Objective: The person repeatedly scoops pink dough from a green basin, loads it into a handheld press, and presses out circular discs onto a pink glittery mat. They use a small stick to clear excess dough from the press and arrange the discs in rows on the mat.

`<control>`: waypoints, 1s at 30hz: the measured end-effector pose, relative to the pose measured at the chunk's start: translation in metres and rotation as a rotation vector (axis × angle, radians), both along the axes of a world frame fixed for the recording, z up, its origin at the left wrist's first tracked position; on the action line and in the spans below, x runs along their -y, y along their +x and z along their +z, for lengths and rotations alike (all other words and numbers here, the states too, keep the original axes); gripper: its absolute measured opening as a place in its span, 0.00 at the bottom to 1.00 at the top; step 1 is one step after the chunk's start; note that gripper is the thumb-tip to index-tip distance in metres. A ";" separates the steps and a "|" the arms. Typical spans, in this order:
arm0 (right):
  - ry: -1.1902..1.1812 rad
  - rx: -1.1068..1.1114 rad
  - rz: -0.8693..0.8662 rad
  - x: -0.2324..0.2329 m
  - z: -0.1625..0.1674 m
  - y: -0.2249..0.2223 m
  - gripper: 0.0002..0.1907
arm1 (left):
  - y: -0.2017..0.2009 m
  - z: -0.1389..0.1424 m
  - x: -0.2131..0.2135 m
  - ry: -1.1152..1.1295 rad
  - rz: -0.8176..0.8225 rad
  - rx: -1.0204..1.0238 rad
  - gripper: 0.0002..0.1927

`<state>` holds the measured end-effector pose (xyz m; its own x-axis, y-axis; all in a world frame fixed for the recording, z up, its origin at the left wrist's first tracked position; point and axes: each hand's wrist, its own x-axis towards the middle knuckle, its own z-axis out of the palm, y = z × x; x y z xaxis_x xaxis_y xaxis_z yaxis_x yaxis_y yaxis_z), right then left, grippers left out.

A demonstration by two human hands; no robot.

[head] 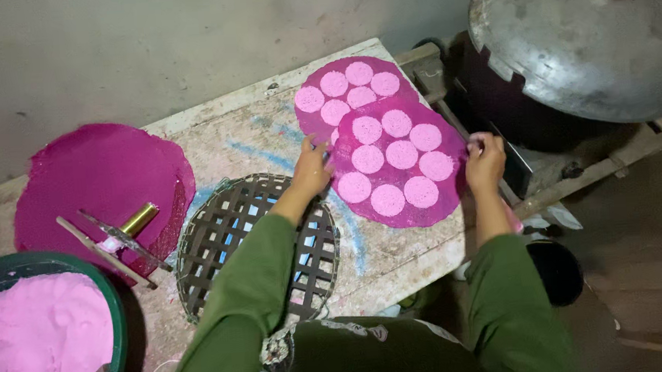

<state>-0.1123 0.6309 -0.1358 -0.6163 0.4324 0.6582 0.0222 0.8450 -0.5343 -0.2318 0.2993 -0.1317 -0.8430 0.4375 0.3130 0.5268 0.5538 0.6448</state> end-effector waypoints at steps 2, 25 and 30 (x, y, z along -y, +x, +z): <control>-0.108 -0.054 0.051 0.005 -0.013 0.009 0.05 | 0.011 0.002 0.022 0.051 -0.013 0.014 0.33; -0.213 0.111 1.649 0.555 0.037 -0.041 0.14 | 0.292 0.013 0.309 0.430 0.794 0.168 0.25; 0.178 0.238 1.747 0.618 0.049 -0.032 0.33 | 0.330 0.011 0.366 0.266 0.985 0.010 0.24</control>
<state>-0.1447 0.0133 -0.0869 -0.3174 -0.8319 0.4553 -0.8273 0.0082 -0.5617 0.0980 -0.0663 -0.1211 -0.7939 -0.5346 0.2896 -0.0917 0.5761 0.8122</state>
